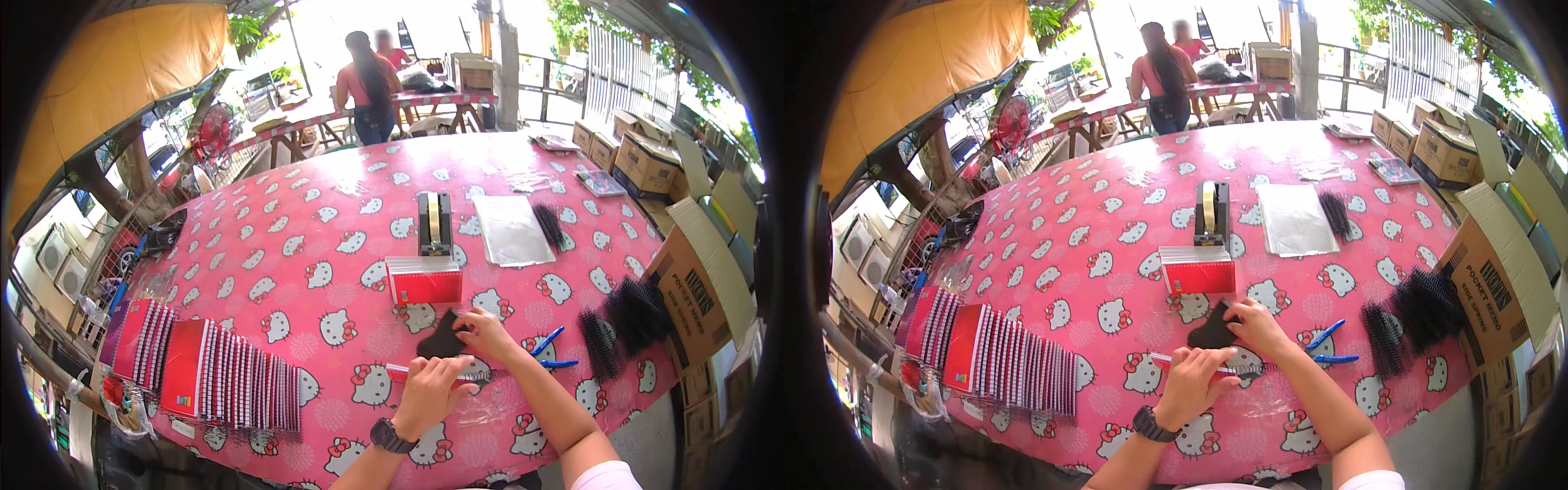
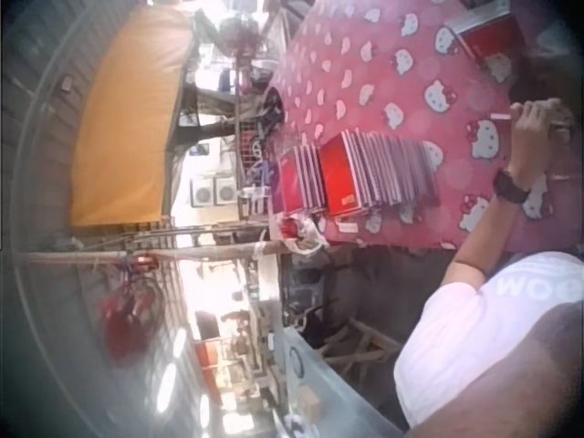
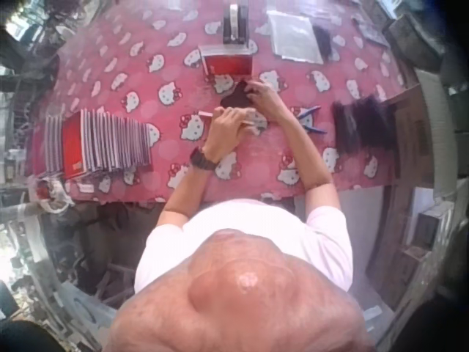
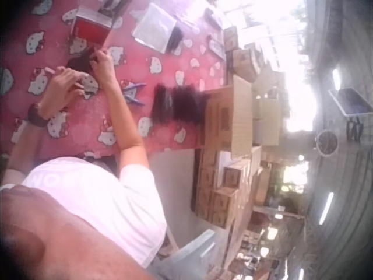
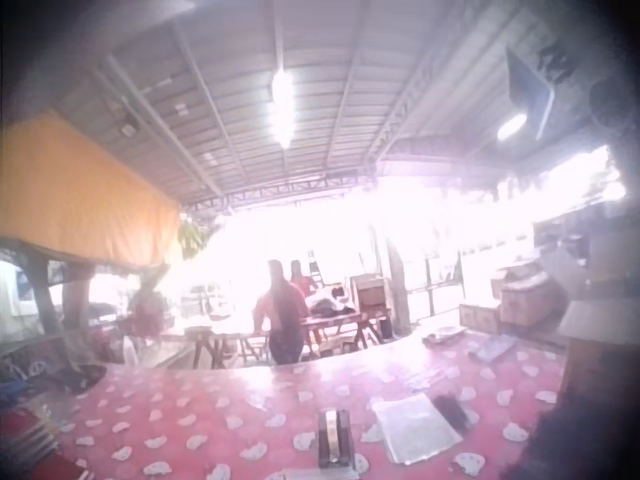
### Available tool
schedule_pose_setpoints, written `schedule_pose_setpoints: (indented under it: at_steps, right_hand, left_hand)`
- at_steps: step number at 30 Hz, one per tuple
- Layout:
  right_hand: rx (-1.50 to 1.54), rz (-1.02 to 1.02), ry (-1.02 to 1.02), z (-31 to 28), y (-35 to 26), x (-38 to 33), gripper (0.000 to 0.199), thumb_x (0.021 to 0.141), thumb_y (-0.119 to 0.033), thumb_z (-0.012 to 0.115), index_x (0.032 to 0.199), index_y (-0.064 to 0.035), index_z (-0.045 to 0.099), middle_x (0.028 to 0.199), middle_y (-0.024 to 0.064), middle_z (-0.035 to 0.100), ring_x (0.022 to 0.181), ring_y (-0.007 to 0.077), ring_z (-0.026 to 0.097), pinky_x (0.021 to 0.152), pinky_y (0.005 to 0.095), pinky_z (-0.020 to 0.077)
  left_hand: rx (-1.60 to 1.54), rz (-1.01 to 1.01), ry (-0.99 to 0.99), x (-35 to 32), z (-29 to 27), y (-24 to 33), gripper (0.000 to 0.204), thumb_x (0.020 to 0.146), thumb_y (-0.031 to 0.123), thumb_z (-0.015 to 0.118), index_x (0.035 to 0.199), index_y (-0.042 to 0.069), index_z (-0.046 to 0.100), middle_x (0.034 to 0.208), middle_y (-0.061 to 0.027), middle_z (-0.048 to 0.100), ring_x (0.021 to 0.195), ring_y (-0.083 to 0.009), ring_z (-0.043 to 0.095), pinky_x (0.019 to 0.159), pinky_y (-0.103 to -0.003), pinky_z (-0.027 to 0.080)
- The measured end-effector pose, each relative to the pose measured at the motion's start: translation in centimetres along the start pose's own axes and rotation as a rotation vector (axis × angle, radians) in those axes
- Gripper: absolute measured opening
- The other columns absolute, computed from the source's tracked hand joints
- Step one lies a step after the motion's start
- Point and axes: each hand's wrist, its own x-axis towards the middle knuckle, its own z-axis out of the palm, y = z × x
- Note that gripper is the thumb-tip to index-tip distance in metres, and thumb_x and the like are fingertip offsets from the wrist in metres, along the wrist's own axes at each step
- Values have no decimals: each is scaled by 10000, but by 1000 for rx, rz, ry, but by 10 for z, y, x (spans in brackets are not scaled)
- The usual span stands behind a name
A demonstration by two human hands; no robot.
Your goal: The person repeatedly picks up red spiral-bound notebooks, inserts a black plastic piece into the spiral binding, and places the finished units into a red box on the table. The process is repeated continuously throughout the clip.
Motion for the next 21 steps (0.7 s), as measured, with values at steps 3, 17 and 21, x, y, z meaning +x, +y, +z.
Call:
schedule_pose_setpoints:
  at_steps: [3, 17, 21]
  right_hand:
    - [36, 82, 11, -10, 10, -13, 305, 749, -223, 736, 1019, -101, 667, 1088, 172, 587, 1090, 339, 537, 917, 391, 455]
    - [-305, -202, -66, -15, 5, -33, 597, 658, -457, 797, 1155, -184, 610, 1346, 223, 433, 1236, 395, 388, 1012, 479, 357]
    - [124, -93, -285, -36, -8, -35, 516, 679, -494, 790, 1059, -161, 681, 1143, 165, 580, 1104, 289, 506, 918, 382, 422]
  left_hand:
    - [10, -7, -35, -6, -5, -5, 148, 832, 239, 668, 903, 118, 623, 848, 6, 650, 815, -170, 595, 786, -333, 371]
    - [53, 5, 82, 0, -16, 0, 231, 767, 325, 728, 877, 131, 668, 777, 13, 641, 816, -168, 588, 925, -431, 315]
    - [144, -62, -72, -16, -27, -30, 212, 739, 332, 749, 822, 147, 689, 763, 25, 636, 819, -155, 580, 973, -466, 266]
